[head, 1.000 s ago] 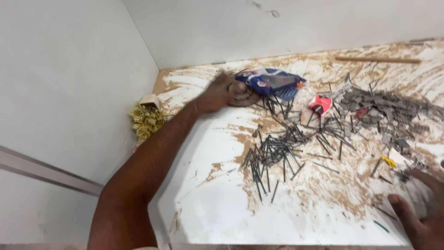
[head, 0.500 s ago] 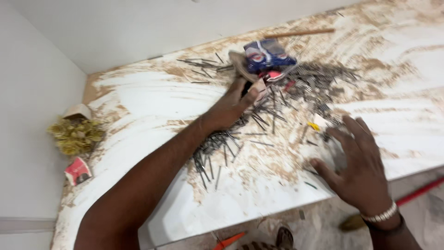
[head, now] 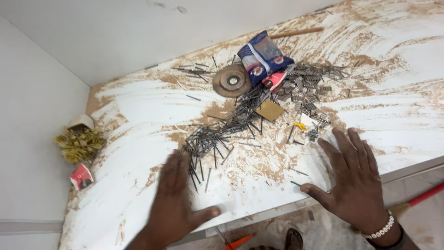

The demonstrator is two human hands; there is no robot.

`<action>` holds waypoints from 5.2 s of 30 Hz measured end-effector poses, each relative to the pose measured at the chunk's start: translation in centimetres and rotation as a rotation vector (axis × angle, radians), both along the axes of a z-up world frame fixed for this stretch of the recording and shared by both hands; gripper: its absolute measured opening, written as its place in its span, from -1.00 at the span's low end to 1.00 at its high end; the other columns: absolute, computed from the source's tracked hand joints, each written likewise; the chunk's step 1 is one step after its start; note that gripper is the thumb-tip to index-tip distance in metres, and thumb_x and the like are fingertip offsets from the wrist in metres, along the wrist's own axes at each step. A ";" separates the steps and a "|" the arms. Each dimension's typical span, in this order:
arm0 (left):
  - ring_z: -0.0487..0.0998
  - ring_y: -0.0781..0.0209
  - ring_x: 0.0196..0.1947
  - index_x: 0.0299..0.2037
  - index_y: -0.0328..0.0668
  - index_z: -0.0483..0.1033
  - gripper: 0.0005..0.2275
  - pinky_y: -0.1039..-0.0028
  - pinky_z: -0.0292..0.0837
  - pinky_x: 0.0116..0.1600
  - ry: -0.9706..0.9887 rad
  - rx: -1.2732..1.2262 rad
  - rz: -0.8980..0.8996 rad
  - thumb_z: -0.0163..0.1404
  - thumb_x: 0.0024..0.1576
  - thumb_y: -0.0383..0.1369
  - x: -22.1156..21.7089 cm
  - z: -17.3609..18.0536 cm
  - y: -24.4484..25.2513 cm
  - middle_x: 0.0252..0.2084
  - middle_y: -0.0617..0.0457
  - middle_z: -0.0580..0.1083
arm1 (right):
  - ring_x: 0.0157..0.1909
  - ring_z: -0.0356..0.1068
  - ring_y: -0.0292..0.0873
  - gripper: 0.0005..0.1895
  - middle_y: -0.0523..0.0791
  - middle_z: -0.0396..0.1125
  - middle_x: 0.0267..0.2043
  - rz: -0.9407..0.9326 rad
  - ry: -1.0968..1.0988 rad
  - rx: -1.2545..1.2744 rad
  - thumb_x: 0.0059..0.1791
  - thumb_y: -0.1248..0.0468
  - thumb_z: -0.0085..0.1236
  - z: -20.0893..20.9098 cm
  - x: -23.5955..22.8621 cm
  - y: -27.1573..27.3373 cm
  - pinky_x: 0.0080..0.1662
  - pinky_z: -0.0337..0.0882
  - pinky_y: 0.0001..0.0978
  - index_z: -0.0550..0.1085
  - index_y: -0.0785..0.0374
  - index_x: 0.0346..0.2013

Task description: The person clears a cluttered workbench by moving a circular saw blade and a bag of nails. They then pick up a small cardboard box and proceed to gather loose nails from the surface, placing them into the box one by one.

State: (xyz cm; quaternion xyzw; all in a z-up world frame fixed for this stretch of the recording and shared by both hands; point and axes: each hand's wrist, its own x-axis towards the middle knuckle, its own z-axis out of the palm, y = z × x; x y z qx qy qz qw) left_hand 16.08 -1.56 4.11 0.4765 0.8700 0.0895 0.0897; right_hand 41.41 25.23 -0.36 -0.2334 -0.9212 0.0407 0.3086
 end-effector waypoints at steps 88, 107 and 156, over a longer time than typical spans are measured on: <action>-0.04 -0.07 0.53 0.26 0.21 0.46 -0.59 -0.04 -0.23 0.52 0.333 0.203 -0.555 -0.06 0.19 -0.39 -2.1 -0.3 13.8 0.54 -0.06 0.02 | -0.30 0.51 -0.01 -0.72 0.02 0.47 -0.28 0.011 -0.078 -0.072 0.16 0.10 0.21 7.7 -8.7 22.5 -0.17 0.52 -0.07 0.54 0.26 -0.04; 0.60 0.19 -0.31 -0.20 -0.11 0.56 -0.90 0.28 0.55 -0.15 0.360 0.476 -0.318 0.01 0.31 -0.34 -4.0 3.2 16.5 -0.29 0.08 0.58 | -0.30 0.53 0.07 -0.75 0.03 0.48 -0.29 -0.081 -0.076 0.083 0.20 0.11 0.17 4.2 -1.9 28.7 -0.14 0.52 -0.09 0.43 0.24 -0.15; 0.63 0.23 -0.25 0.03 -0.18 0.58 -0.76 0.41 0.53 -0.19 -0.700 0.260 0.388 -0.03 0.18 -0.45 36.3 -26.9 5.0 -0.18 0.00 0.62 | 0.18 0.46 -0.14 -0.21 -0.06 0.36 0.26 0.497 -0.186 -1.506 0.02 -0.06 0.20 -32.2 28.3 5.9 0.21 0.45 -0.18 0.11 0.04 0.46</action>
